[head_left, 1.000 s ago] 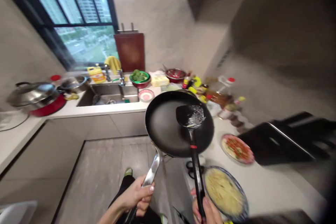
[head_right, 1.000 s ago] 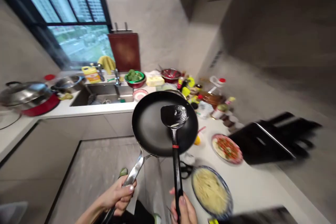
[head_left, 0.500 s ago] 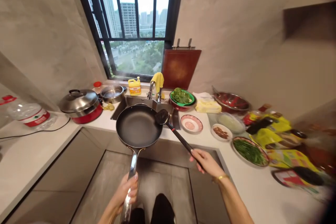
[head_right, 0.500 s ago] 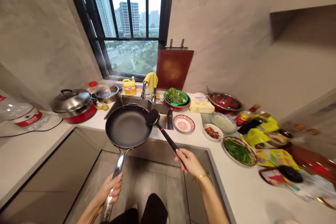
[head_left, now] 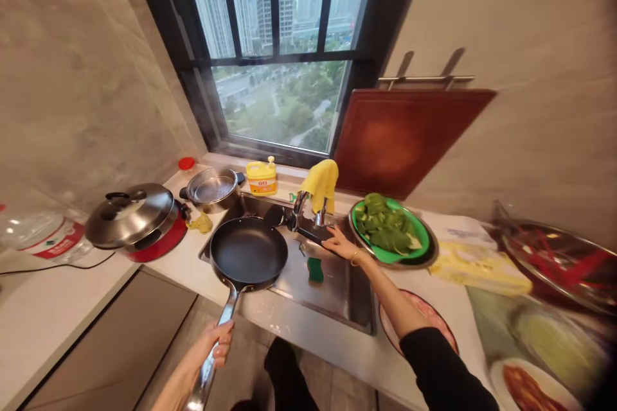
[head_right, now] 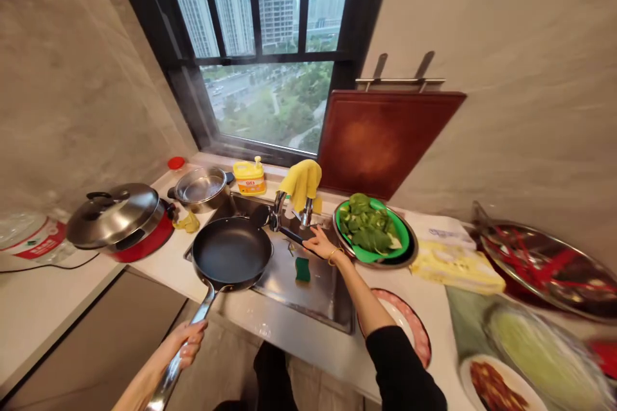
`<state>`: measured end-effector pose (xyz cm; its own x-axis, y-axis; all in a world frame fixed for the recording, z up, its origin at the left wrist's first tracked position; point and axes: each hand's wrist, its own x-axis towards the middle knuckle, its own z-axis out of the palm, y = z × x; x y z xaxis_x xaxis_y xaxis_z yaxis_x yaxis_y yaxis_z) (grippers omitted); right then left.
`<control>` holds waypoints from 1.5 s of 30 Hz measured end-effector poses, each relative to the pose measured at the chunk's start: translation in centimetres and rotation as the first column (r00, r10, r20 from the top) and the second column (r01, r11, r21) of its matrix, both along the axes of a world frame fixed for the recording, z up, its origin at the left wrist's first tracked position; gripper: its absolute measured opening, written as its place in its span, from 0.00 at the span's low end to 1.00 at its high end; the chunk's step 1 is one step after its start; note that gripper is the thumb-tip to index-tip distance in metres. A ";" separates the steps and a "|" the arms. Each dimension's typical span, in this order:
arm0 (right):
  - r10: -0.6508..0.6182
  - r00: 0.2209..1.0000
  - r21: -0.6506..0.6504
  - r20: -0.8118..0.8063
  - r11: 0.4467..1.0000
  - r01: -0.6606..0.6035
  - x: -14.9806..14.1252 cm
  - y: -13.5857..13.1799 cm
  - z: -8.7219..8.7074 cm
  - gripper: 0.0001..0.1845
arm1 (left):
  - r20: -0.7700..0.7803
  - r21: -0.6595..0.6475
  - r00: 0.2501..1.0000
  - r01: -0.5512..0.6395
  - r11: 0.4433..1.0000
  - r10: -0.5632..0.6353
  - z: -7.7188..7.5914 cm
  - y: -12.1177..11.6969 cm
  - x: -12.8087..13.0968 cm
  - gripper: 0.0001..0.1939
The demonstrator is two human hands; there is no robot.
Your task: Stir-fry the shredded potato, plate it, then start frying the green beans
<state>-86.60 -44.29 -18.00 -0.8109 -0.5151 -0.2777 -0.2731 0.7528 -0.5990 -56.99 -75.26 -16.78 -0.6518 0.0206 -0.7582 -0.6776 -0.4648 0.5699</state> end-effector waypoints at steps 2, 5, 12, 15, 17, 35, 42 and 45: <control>-0.004 0.999 0.092 -0.044 0.996 0.008 -2.6 -1.0 -2.0 0.26 | 0.070 -0.009 0.997 -0.043 0.999 0.044 0.1 0.4 -2.0 0.29; -0.011 0.997 0.253 -0.074 0.967 0.029 -5.6 -1.7 -4.5 0.25 | 0.123 -0.028 0.989 -0.079 0.996 0.082 0.3 0.9 -4.2 0.27; 0.013 1.000 0.361 0.016 0.933 -0.018 -8.0 -1.9 -6.4 0.20 | 0.159 -0.067 0.987 0.019 0.998 -0.008 0.0 0.3 -8.4 0.22; -0.028 1.000 0.390 0.012 0.921 0.021 -6.3 -2.2 -6.0 0.21 | 0.174 -0.085 0.976 0.146 0.986 -0.129 -0.8 -0.9 -10.1 0.20; -0.092 0.995 0.396 -0.043 0.912 0.102 -4.1 -2.2 -5.8 0.22 | 0.195 -0.072 0.956 0.237 0.969 -0.220 -1.6 -2.0 -11.4 0.20; -0.608 0.734 0.400 0.303 0.780 0.481 9.0 -6.3 -10.8 0.14 | 0.433 -0.402 0.228 0.915 0.039 -0.872 -11.9 -15.1 -26.4 0.16; -0.470 0.843 0.460 0.262 0.829 0.319 8.0 -8.5 -12.8 0.21 | 0.629 -0.615 0.213 0.725 -0.311 -0.748 -17.5 -15.2 -27.3 0.18; -0.391 0.878 0.448 0.276 0.861 0.243 7.1 -9.2 -13.4 0.23 | 0.677 -0.599 0.202 0.710 -0.370 -0.708 -18.9 -14.6 -26.7 0.18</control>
